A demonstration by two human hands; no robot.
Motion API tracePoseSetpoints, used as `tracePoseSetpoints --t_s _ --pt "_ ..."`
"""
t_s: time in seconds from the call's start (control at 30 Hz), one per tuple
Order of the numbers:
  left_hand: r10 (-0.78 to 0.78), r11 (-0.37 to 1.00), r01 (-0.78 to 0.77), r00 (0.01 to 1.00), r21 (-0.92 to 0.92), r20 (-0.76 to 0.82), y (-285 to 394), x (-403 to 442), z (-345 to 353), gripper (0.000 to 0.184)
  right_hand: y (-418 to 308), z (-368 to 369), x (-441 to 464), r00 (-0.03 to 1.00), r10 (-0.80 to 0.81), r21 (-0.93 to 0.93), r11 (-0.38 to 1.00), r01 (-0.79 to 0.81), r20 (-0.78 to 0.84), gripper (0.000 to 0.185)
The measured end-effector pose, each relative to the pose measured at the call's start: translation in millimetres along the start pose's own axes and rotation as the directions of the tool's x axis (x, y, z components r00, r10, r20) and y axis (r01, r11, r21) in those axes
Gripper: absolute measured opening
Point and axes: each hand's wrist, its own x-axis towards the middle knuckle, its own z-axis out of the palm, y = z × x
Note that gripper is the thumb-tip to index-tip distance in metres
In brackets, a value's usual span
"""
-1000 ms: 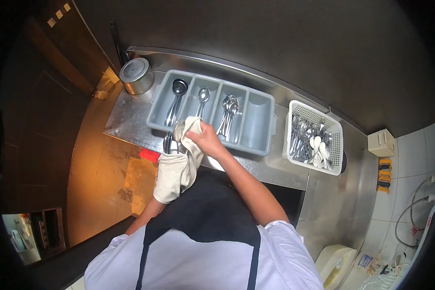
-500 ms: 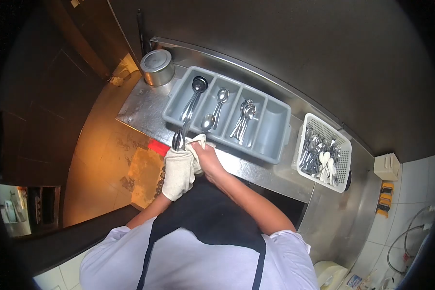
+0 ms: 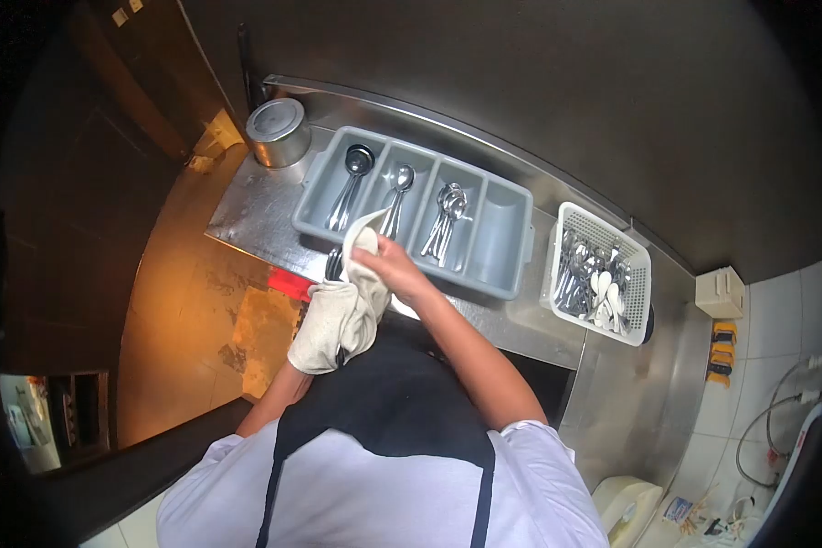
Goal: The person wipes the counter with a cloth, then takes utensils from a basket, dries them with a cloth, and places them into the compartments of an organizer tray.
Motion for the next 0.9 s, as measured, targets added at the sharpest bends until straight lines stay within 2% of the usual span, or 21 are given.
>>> tracePoseSetpoints --t_s 0.03,0.1,0.13,0.17,0.2,0.23,0.3,0.33,0.4,0.43,0.47,0.5,0.53,0.6,0.67,0.7,0.73,0.77,0.8,0.83,0.9 --pt "0.02 0.971 -0.037 0.997 0.235 0.076 3.8 -1.7 -0.4 0.008 1.1 2.3 -0.8 1.0 -0.02 0.07 0.997 0.02 0.005 0.037" --pt "0.059 0.744 -0.194 0.972 0.639 0.227 11.6 -5.4 -1.0 0.01 5.7 -7.9 8.6 0.98 -0.102 -0.058 0.994 0.093 -0.17 0.03" --pt "0.041 0.069 -0.32 0.947 0.945 0.318 23.2 -7.3 5.3 0.009 -1.5 -9.4 10.6 0.955 -0.147 -0.008 0.989 0.15 -0.256 0.027" --pt "-0.037 -0.642 -0.307 0.928 0.703 0.371 32.2 -10.6 10.0 0.009 -8.2 -13.4 13.0 0.927 -0.15 0.0 0.987 0.159 -0.343 0.024" --pt "0.092 -0.054 -0.252 0.962 0.966 0.256 31.0 -16.2 12.0 0.007 -6.8 -15.3 14.8 0.901 -0.171 0.004 0.982 0.188 -0.398 0.023" --pt "0.218 0.568 -0.236 0.967 0.788 0.132 29.8 -21.8 14.1 0.007 -6.8 -15.2 15.3 0.871 -0.19 0.005 0.976 0.216 -0.452 0.023" --pt "0.022 0.933 0.034 0.988 0.357 -0.152 23.3 -19.9 22.3 0.018 1.9 -6.0 10.2 0.852 -0.087 0.146 0.971 0.188 -0.516 0.028" --pt "0.112 0.877 -0.051 0.989 0.478 -0.1 17.5 -18.8 15.8 0.018 -5.6 8.5 -0.3 0.849 -0.017 0.201 0.969 0.144 -0.528 0.032" --pt "0.27 0.699 -0.218 0.962 0.681 0.031 5.6 -15.2 -4.1 0.017 6.5 12.6 -11.1 0.928 0.133 0.314 0.949 -0.019 -0.348 0.034" --pt "0.194 0.297 -0.183 0.973 0.937 0.128 16.9 -15.6 4.6 0.007 10.8 18.9 -18.1 0.949 0.199 0.356 0.929 -0.103 -0.244 0.035" --pt "0.078 -0.179 -0.161 0.981 0.97 0.178 38.5 -16.6 20.5 0.006 18.9 26.2 -25.0 0.952 0.194 0.231 0.963 -0.138 -0.238 0.036" --pt "0.215 0.19 -0.152 0.971 0.97 0.11 28.8 -14.2 11.8 0.01 27.8 35.4 -31.5 0.955 0.188 0.102 0.98 -0.169 -0.231 0.037" --pt "0.346 0.521 -0.227 0.937 0.823 0.039 19.0 -11.9 3.0 0.015 38.5 47.8 -37.5 0.98 0.14 0.112 0.986 -0.125 -0.139 0.038" --pt "0.33 0.717 -0.224 0.943 0.66 -0.039 -7.2 -13.2 -13.7 0.016 26.3 47.7 -38.0 0.973 0.219 0.195 0.96 -0.202 -0.069 0.032" --pt "0.355 0.425 -0.218 0.933 0.878 0.06 -7.4 -10.0 -18.6 0.015 29.6 34.5 -22.5 0.971 0.229 0.126 0.967 -0.219 -0.07 0.03" --pt "0.323 -0.054 -0.188 0.926 0.981 0.196 -3.3 -4.1 -23.2 0.013 34.8 28.2 -13.0 0.966 0.232 0.077 0.971 -0.225 -0.114 0.028" --pt "0.226 -0.523 -0.142 0.928 0.841 0.297 1.9 0.7 -26.7 0.01 25.2 22.5 -7.6 0.961 0.223 0.079 0.974 -0.213 -0.161 0.028" --pt "0.093 -0.827 -0.115 0.938 0.55 0.335 3.7 2.0 -26.6 0.007 26.7 8.5 8.1 0.961 0.216 0.155 0.97 -0.189 -0.176 0.029" --pt "-0.045 -0.997 -0.065 0.929 0.042 0.366 5.5 3.4 -26.5 0.005 16.6 -2.5 16.7 0.977 0.184 0.273 0.95 -0.149 -0.108 0.031" --pt "-0.18 -0.928 -0.024 0.903 -0.372 0.39 7.4 4.8 -26.4 0.005 7.9 -10.2 20.6 0.989 0.141 0.389 0.914 -0.113 -0.045 0.032" --pt "-0.245 -0.683 0.189 0.851 -0.706 0.465 54.9 -13.9 6.8 0.007 -16.0 -7.0 12.4 0.979 0.205 0.499 0.849 -0.175 -0.004 0.033"
